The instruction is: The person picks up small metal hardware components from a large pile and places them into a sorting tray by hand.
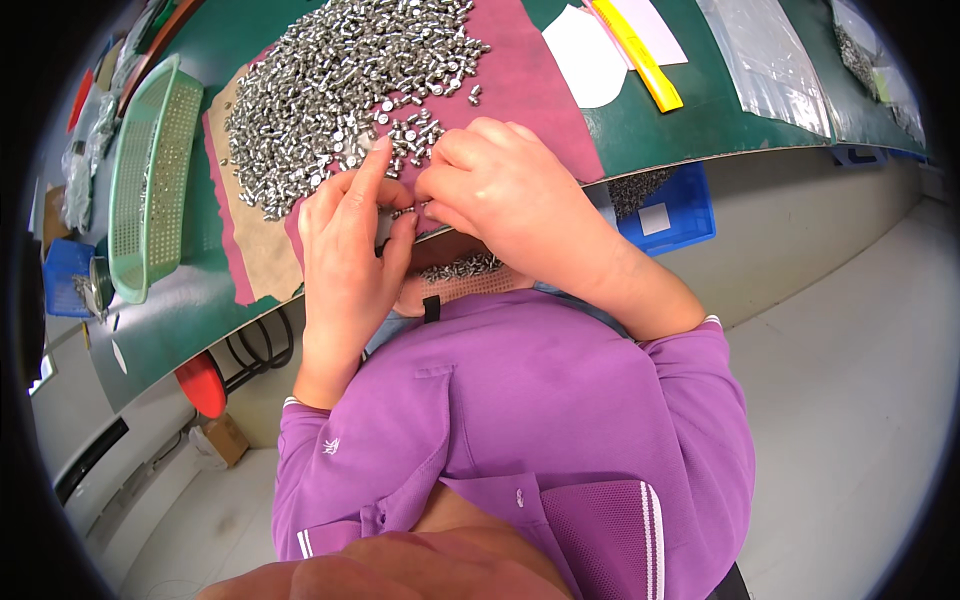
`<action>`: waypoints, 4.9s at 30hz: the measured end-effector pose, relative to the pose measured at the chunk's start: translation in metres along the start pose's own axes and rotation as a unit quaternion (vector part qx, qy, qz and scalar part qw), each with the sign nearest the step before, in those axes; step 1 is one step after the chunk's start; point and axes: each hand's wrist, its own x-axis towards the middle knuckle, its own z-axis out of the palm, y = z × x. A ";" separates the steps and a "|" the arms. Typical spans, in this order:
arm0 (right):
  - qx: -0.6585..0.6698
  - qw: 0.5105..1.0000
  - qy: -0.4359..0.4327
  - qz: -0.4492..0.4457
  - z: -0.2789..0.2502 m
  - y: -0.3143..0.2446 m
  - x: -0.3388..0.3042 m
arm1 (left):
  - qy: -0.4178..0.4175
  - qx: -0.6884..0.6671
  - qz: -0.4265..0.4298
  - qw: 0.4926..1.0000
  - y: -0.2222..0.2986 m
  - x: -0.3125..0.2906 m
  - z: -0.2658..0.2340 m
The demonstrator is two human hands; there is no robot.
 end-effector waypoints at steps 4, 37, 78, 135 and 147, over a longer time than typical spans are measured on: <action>0.014 1.000 0.003 0.011 -0.002 -0.001 0.000 | -0.012 0.000 -0.004 1.000 -0.001 0.000 -0.002; 0.035 0.999 -0.002 0.021 -0.004 0.005 -0.002 | -0.015 -0.143 -0.086 0.986 -0.017 -0.003 -0.012; 0.031 0.999 0.001 0.040 -0.008 0.001 -0.003 | 0.005 -0.112 -0.087 0.990 -0.018 -0.014 -0.006; -0.026 0.995 0.058 0.071 0.003 0.003 0.005 | 0.038 -0.046 -0.033 0.998 -0.017 0.000 0.003; 0.057 0.997 0.024 0.042 -0.001 0.006 0.001 | 0.054 -0.046 -0.032 0.997 -0.013 -0.007 0.004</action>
